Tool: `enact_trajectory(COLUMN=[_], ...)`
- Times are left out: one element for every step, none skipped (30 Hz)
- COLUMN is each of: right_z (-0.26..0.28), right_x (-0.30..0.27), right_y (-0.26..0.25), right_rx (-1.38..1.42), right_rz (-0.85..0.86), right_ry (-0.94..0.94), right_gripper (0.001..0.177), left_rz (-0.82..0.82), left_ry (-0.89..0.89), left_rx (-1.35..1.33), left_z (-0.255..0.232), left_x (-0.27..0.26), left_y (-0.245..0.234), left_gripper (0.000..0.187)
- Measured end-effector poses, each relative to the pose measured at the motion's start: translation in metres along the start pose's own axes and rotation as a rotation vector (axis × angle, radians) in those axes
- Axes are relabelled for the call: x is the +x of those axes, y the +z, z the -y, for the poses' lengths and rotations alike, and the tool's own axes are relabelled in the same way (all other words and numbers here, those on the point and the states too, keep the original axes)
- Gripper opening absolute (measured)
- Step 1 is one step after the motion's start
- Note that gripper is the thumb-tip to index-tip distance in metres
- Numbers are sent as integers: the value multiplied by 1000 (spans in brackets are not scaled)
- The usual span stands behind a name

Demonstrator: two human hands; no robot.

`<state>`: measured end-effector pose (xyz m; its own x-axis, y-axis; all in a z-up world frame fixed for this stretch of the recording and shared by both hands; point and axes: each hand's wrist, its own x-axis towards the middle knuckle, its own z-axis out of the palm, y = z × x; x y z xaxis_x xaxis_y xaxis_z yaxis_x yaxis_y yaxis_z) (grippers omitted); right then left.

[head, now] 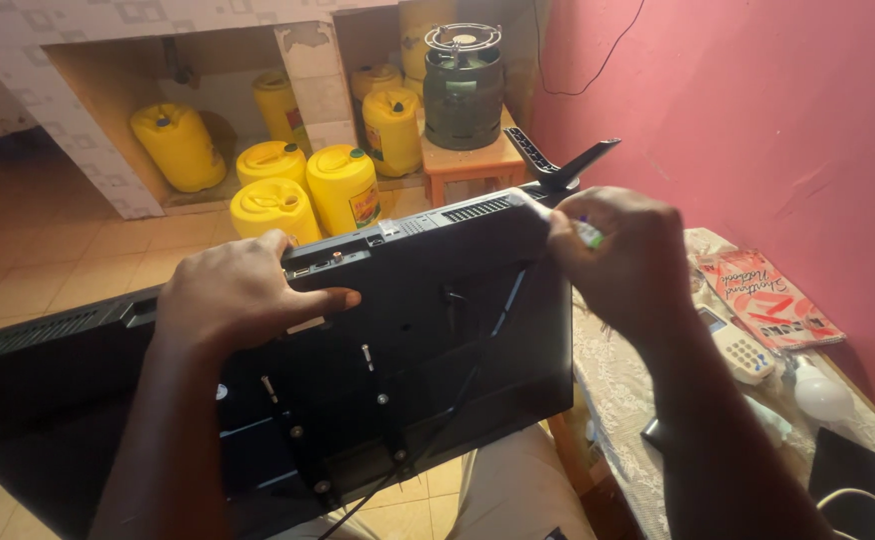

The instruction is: Cleaning the back, vents, and ports of a flat-screen television using a cloth and a toothbrush.

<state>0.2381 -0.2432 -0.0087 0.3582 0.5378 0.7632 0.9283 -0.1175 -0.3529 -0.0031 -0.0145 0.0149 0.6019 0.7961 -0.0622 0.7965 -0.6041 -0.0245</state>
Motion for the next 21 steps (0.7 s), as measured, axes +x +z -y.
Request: enact_trajectory(right_z=[-3,-6,-10,-7,-4,-2,0,3,6,7,8,9,13,17,21,26,32,37,39,41,44], right_x=[0,0,0,0,0,1,1,2,4,3,2,1,1,0,-2,-3,-5,-5,-5,-5,-6], right_y=[-1,-1,-1,-2,-3,-4,-3,-2,0,2,5,7,10,13,15,17,19,22,21,20,20], right_rx=[-1,-22,-42,-42,-18,6,6,-1,-7,-5,-2,0,1,27,53,53,94,136,137,199,262], right_rz=[0,-14,-28,-26,-14,-2,-3,36,75,75,69,63,64,66,68,69,92,115,115,137,160], right_ry=[0,19,38,38,47,56,57,108,158,157,139,121,120,72,25,27,9,-11,-12,0,13], right_gripper=[16,17,17,17,17,17,17,20,24,24,23,22,22,18,15,15,14,13,13,13,13], left_rz=[0,15,30,31,31,30,30,22,14,14,25,36,36,20,3,6,-1,-10,-10,-17,-23], left_ry=[1,-6,-14,-14,-14,-14,-13,-7,-1,-3,-10,-16,-18,-8,1,2,4,4,2,6,9], left_rx=[-1,-5,-10,-10,-6,-1,-1,0,1,2,8,14,14,10,5,6,5,4,4,-3,-10], left_z=[-1,-3,-4,-3,-3,-3,-2,-1,0,-1,-3,-4,-3,-2,-1,-1,-1,0,0,0,0], left_x=[-2,-3,-5,-4,-4,-2,-1,-1,0,-2,-5,-7,-6,-4,-3,-3,-3,-2,-2,-3,-4], left_y=[-2,-5,-7,-6,-5,-4,-3,-2,-1,-3,-6,-8,-6,-5,-3,-2,-1,-1,-2,-2,-1], left_gripper=[100,100,100,100,101,102,102,102,103,103,103,102,102,103,105,105,104,104,104,104,103])
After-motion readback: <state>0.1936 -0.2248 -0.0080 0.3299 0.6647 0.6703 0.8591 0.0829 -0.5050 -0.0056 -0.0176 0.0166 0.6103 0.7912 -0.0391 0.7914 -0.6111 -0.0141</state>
